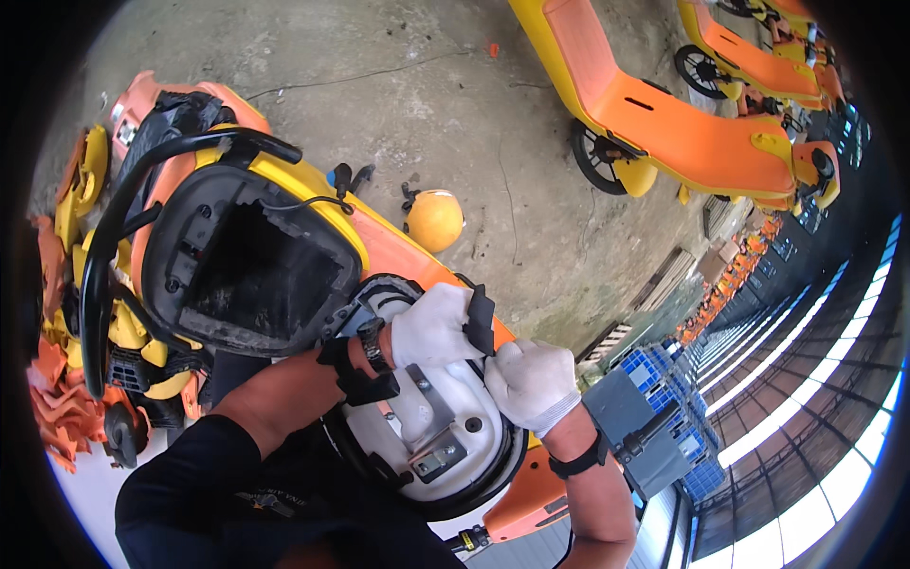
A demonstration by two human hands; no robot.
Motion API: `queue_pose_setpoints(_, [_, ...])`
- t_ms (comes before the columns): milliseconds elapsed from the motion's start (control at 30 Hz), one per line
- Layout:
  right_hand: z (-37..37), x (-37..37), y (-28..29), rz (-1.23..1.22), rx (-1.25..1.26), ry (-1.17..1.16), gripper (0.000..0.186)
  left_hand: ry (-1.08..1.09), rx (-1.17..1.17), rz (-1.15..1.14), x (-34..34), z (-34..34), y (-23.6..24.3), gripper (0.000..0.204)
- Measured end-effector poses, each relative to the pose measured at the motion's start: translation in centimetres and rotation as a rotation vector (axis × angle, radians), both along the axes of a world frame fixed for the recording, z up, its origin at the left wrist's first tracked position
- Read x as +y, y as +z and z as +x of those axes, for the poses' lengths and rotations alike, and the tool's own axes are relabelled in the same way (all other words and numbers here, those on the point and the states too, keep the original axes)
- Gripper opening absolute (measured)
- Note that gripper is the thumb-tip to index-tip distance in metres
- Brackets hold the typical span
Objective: The person removes a silver protective cover and the seat assembly from a scooter, turns the seat over to check the mounting points, and then attempts to refit the silver cover onto the seat base by hand.
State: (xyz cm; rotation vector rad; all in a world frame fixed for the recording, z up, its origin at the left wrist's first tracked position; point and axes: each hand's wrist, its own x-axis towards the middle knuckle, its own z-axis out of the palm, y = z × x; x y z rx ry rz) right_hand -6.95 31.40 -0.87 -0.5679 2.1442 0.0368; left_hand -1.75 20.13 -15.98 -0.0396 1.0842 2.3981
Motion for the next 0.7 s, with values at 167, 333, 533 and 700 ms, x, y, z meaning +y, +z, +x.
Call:
queue_pose_setpoints(167, [0.0, 0.1, 0.0, -0.004, 0.035, -0.070, 0.027, -0.096, 0.472, -0.423, -0.5, -0.8, -2.9, 0.021])
queue_pose_setpoints(333, [0.0, 0.2, 0.0, 0.085, -0.029, -0.090, 0.026, -0.531, 0.459, -0.602, -1.9, -1.9, -2.8, 0.023])
queue_pose_setpoints(533, [-1.7, -1.4, -2.7, 0.384, -0.251, -0.260, 0.032, -0.122, 0.002, -0.346, 0.0, 1.8, -3.5, 0.019])
queue_pose_setpoints(700, [-3.9, -4.1, -8.1, 0.713, -0.428, 0.055, 0.032, 0.114, 0.087, -0.487, 2.1, 2.0, -3.4, 0.012])
